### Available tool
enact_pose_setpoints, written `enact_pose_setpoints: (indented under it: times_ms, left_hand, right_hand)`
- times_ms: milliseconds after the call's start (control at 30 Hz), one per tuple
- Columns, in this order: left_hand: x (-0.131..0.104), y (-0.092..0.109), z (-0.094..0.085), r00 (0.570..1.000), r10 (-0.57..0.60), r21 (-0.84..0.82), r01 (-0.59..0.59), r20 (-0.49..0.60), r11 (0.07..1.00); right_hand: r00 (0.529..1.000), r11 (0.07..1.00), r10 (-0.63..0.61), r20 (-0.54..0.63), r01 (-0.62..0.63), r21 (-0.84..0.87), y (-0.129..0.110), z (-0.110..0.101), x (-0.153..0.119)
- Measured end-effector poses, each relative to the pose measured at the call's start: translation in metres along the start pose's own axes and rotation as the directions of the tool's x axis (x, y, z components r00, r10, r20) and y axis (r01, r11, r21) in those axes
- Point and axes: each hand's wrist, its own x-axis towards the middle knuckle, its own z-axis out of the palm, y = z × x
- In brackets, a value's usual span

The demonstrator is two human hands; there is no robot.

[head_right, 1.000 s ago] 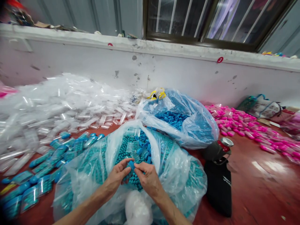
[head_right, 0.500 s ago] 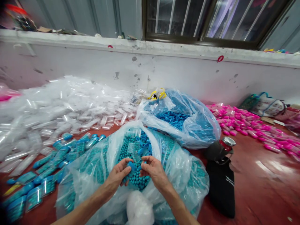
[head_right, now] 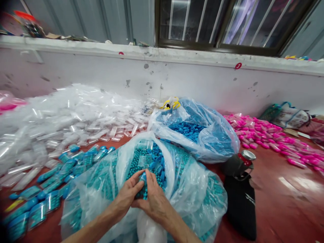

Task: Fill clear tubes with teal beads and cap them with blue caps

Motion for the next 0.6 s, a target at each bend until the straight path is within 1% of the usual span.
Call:
enact_pose_setpoints:
  times_ms: [67,133,200,267,333,400,467,533,600]
  left_hand:
    - [-0.001,0.002,0.001,0.999,0.009,-0.046,-0.007,0.037,0.999]
    - [-0.001,0.002,0.004,0.999,-0.026,-0.073,0.028,0.035,0.997]
    - [-0.002,0.001,0.008,0.999,-0.043,-0.076,0.042,-0.010,0.996]
    - [-0.001,-0.002,0.010,0.998,-0.029,-0.049,0.027,-0.053,0.998]
    - [0.002,-0.006,0.011,0.998,-0.007,0.009,0.008,-0.067,1.000]
    - [0.005,-0.011,0.010,0.998,0.015,0.103,-0.009,-0.059,0.995]
    - [0.007,-0.015,0.006,0.998,0.042,0.203,-0.033,-0.043,0.979]
    - [0.007,-0.015,0.000,0.998,0.057,0.275,-0.052,-0.009,0.960]
    - [0.005,-0.009,-0.013,0.999,0.027,0.322,-0.032,0.020,0.946]
  right_hand:
    - [0.994,0.999,-0.038,-0.104,0.034,-0.041,-0.002,0.004,0.001]
    - [0.980,0.992,-0.096,-0.175,0.081,-0.092,-0.004,0.007,0.001]
    - [0.967,0.980,-0.158,-0.198,0.129,-0.151,-0.004,0.010,0.001]
    - [0.961,0.970,-0.185,-0.206,0.145,-0.193,-0.002,0.012,0.000]
    - [0.963,0.972,-0.168,-0.213,0.126,-0.197,0.001,0.015,-0.001]
    - [0.968,0.982,-0.124,-0.220,0.088,-0.165,0.003,0.017,-0.003]
    - [0.981,0.994,-0.069,-0.183,0.052,-0.097,0.005,0.019,-0.004]
    - [0.997,1.000,-0.020,-0.076,0.021,0.018,0.007,0.019,-0.005]
    - [0.999,0.988,0.030,0.028,-0.034,0.150,0.010,0.015,-0.006]
